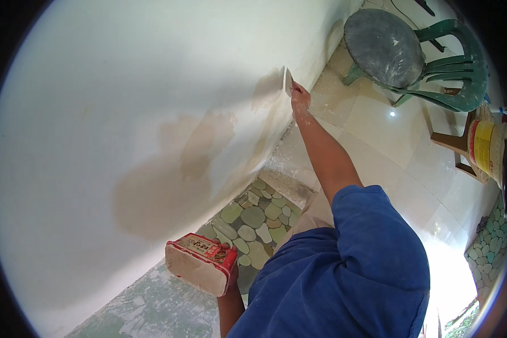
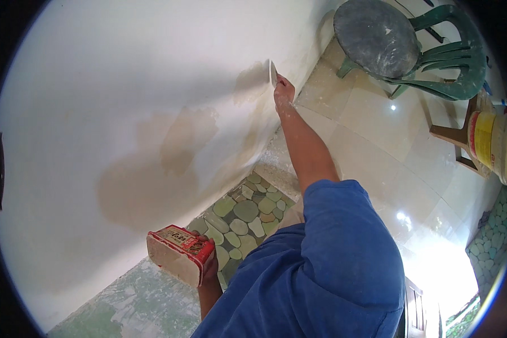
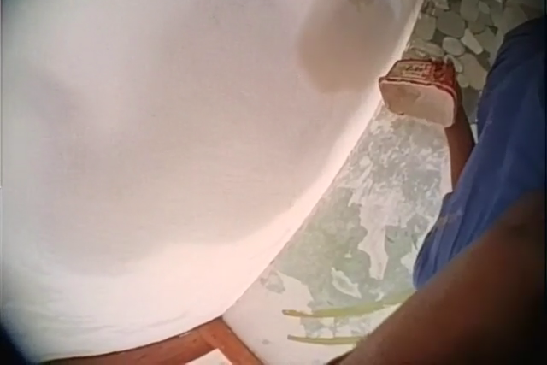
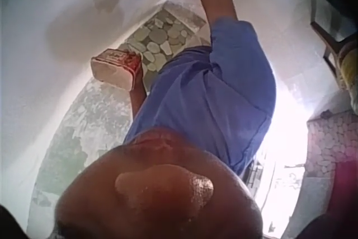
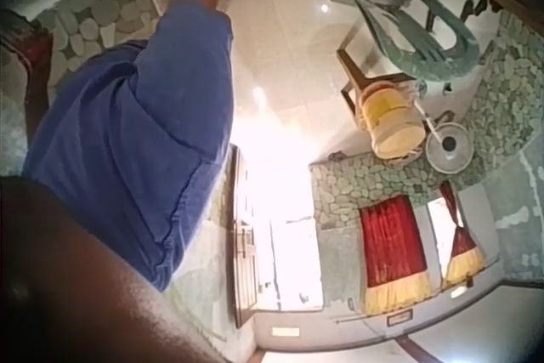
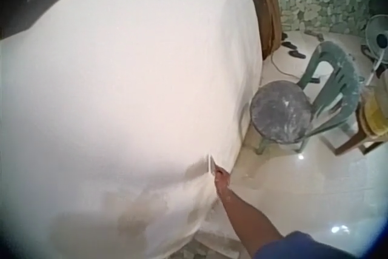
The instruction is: The recorder applies putty to a wall using a spatula/putty knife.
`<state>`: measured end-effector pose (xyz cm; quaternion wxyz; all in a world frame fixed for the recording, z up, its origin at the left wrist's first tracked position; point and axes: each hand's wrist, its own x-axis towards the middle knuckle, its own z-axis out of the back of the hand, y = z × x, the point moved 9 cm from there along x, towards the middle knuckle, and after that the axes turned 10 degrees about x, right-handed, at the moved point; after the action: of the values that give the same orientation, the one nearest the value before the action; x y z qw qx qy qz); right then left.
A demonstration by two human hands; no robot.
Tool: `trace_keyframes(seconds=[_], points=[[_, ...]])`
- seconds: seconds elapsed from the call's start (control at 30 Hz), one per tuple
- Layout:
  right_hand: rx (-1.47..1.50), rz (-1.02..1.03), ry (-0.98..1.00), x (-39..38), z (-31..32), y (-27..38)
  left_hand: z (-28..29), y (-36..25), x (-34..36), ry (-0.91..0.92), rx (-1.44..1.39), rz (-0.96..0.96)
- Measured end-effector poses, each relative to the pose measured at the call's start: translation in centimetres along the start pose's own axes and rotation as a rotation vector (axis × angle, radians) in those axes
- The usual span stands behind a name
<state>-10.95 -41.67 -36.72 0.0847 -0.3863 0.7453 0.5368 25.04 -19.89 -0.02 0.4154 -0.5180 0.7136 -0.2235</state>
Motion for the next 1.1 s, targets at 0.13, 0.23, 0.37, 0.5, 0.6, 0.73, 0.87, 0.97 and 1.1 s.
trace_keyframes(seconds=[0.13,0.23,0.37,0.5,0.6,0.73,0.87,0.97,1.1], points=[[0.062,-0.073,0.062,-3.6,-2.1,-2.5,-0.1,0.2,-0.2,-0.016,-0.034,0.010],[0.002,-0.072,0.146,-8.7,-2.8,-3.2,0.3,0.2,-0.1,-0.021,-0.030,0.010],[0.004,-0.128,0.304,-17.0,-4.0,-4.0,0.6,-0.1,0.0,-0.042,0.007,0.005],[0.033,-0.201,0.431,-16.6,-2.3,-5.6,0.0,0.2,0.6,-0.001,0.016,-0.009],[-0.053,-0.181,0.218,-11.4,0.8,-5.2,0.5,0.2,0.4,-0.017,-0.009,-0.006],[0.059,-0.132,0.051,-6.9,0.6,-3.9,0.4,0.7,0.1,-0.027,-0.051,0.032],[0.068,-0.101,0.032,-9.2,-1.7,-6.2,0.9,1.2,0.3,0.003,-0.052,0.054],[-0.012,-0.140,0.166,-15.7,-3.7,-5.2,1.9,0.4,-0.2,-0.016,-0.024,0.026],[0.012,-0.228,0.359,-17.6,-2.5,-6.1,0.6,0.5,0.4,0.012,-0.052,0.034]])
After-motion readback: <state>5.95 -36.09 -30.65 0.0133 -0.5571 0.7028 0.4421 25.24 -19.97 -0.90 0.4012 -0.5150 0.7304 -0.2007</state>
